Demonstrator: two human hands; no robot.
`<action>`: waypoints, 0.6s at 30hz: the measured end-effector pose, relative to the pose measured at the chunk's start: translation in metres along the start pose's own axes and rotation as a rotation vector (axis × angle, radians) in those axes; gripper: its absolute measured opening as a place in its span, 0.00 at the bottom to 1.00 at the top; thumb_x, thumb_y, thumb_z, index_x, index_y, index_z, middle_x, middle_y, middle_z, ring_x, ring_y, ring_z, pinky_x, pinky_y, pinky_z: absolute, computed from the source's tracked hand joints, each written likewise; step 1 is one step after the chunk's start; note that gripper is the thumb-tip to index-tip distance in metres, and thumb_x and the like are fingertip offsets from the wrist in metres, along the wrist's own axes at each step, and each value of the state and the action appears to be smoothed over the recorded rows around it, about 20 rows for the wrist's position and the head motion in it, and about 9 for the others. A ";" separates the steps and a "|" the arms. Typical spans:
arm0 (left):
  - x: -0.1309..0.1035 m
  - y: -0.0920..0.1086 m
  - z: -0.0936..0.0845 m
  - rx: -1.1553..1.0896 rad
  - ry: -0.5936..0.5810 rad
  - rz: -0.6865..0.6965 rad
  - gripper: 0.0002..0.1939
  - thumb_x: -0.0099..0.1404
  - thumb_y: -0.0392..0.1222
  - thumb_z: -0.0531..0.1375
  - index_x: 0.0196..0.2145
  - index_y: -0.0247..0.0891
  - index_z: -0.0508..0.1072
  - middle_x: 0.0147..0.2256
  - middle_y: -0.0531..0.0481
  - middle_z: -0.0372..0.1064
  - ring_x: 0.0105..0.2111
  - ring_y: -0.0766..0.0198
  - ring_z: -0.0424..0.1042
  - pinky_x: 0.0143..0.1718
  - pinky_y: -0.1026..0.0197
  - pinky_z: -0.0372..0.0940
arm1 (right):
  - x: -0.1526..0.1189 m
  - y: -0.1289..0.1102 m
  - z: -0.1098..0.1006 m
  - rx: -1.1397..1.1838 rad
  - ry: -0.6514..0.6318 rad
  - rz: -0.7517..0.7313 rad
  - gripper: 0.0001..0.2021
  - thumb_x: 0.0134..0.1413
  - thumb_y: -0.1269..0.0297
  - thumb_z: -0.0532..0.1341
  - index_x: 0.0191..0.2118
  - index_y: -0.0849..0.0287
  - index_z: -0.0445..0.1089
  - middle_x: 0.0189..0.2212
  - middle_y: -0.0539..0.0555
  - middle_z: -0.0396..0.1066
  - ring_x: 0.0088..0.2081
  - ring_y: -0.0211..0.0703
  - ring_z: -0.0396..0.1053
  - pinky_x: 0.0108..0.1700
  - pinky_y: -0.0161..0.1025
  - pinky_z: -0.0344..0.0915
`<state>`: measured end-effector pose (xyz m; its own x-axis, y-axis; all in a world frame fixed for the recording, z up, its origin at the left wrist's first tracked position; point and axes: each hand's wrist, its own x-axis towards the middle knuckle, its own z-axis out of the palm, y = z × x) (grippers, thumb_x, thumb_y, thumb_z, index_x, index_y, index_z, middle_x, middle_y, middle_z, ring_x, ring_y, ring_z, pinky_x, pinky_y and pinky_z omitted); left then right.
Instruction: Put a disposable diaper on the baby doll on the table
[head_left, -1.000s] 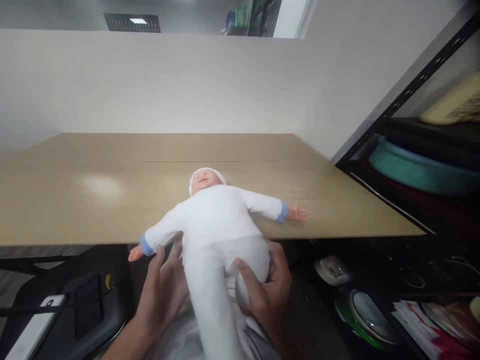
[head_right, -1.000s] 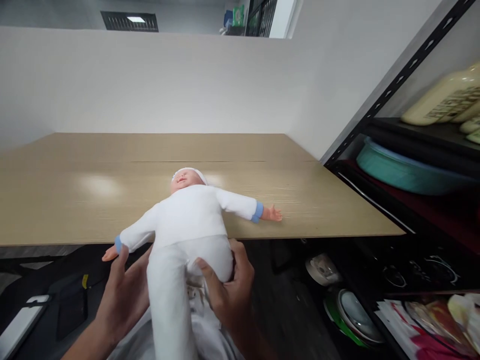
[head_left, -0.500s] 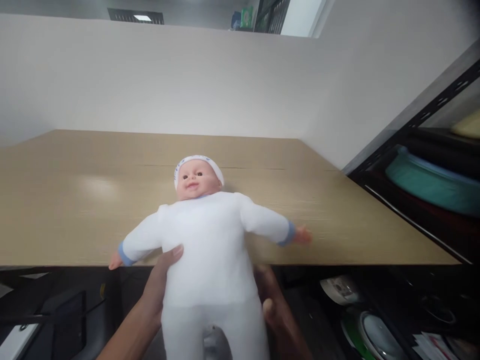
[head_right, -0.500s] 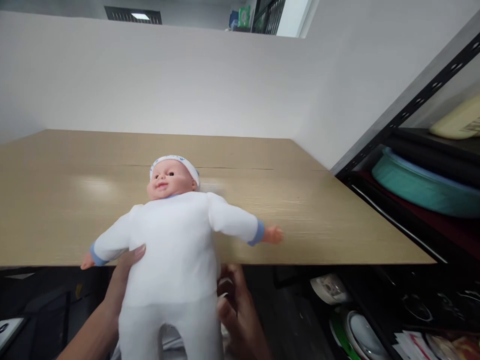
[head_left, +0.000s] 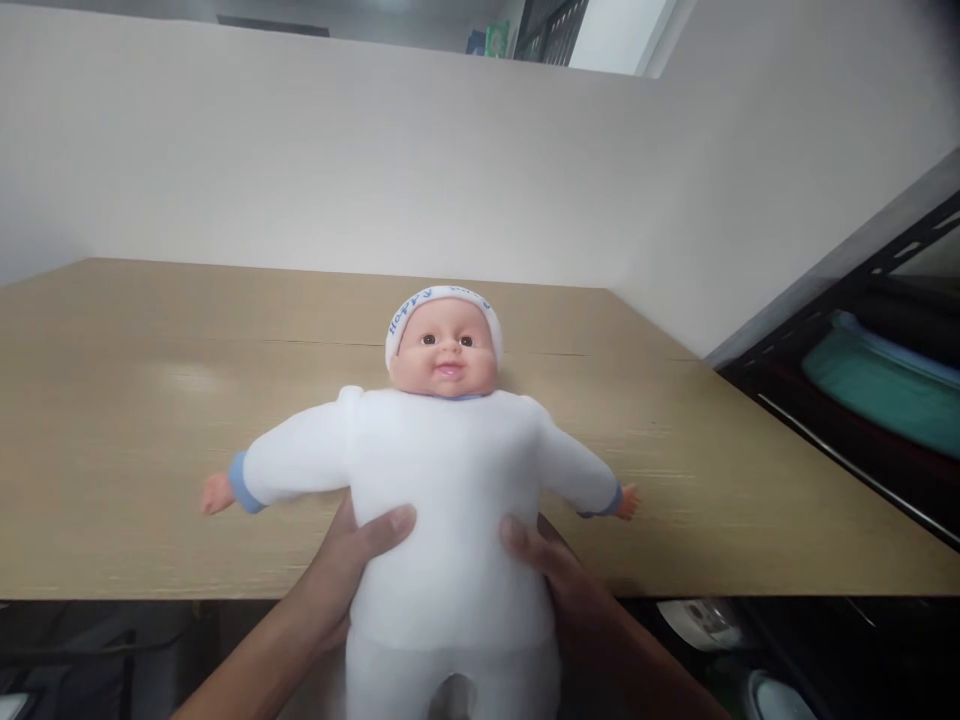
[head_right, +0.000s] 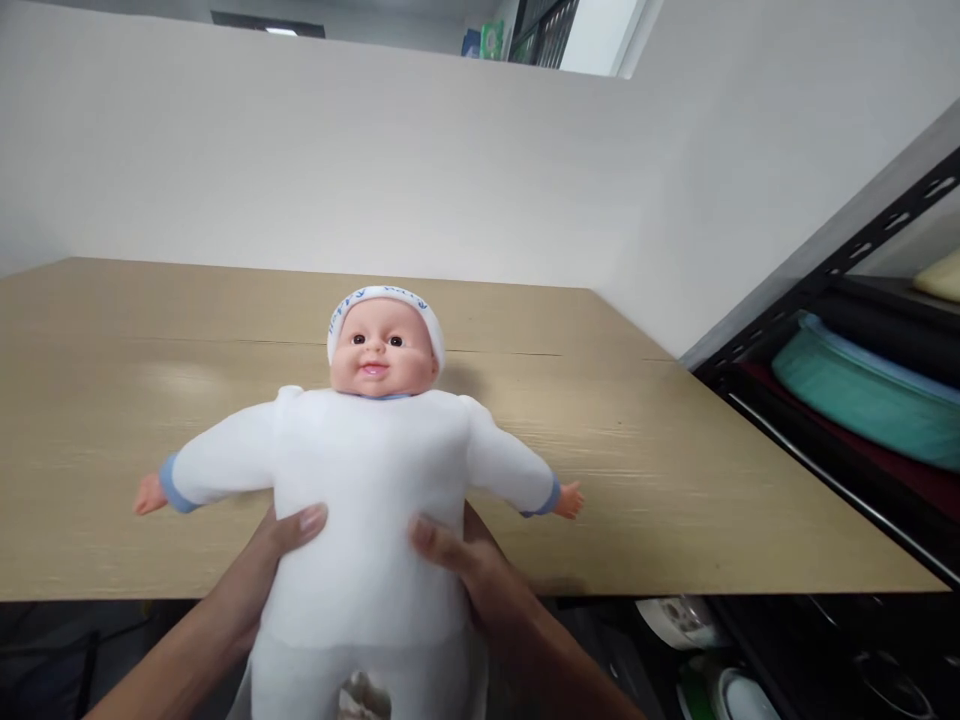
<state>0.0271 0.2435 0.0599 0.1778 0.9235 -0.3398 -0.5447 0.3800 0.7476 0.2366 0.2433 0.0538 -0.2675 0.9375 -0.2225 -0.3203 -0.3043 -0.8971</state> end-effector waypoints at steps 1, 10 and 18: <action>0.007 0.005 0.000 0.013 -0.017 0.001 0.52 0.53 0.50 0.80 0.71 0.39 0.67 0.58 0.34 0.80 0.55 0.33 0.81 0.54 0.41 0.79 | 0.006 -0.005 0.002 0.015 0.003 0.030 0.32 0.52 0.41 0.75 0.58 0.53 0.78 0.52 0.61 0.82 0.52 0.64 0.80 0.56 0.59 0.78; 0.074 0.043 0.009 0.031 -0.158 0.055 0.36 0.63 0.47 0.73 0.66 0.32 0.72 0.57 0.34 0.80 0.60 0.36 0.78 0.62 0.43 0.75 | 0.070 -0.039 0.005 0.019 -0.071 0.005 0.25 0.56 0.44 0.74 0.54 0.53 0.79 0.45 0.59 0.83 0.50 0.64 0.82 0.50 0.57 0.82; 0.159 0.064 0.009 -0.002 -0.250 0.078 0.32 0.71 0.47 0.68 0.67 0.29 0.72 0.57 0.34 0.80 0.57 0.42 0.81 0.67 0.45 0.71 | 0.154 -0.050 -0.006 0.052 -0.056 -0.090 0.22 0.65 0.49 0.68 0.54 0.61 0.79 0.40 0.55 0.85 0.48 0.55 0.84 0.51 0.46 0.81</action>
<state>0.0282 0.4152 0.0588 0.3320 0.9343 -0.1296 -0.5666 0.3074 0.7645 0.2172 0.4037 0.0621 -0.2852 0.9511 -0.1187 -0.3918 -0.2287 -0.8912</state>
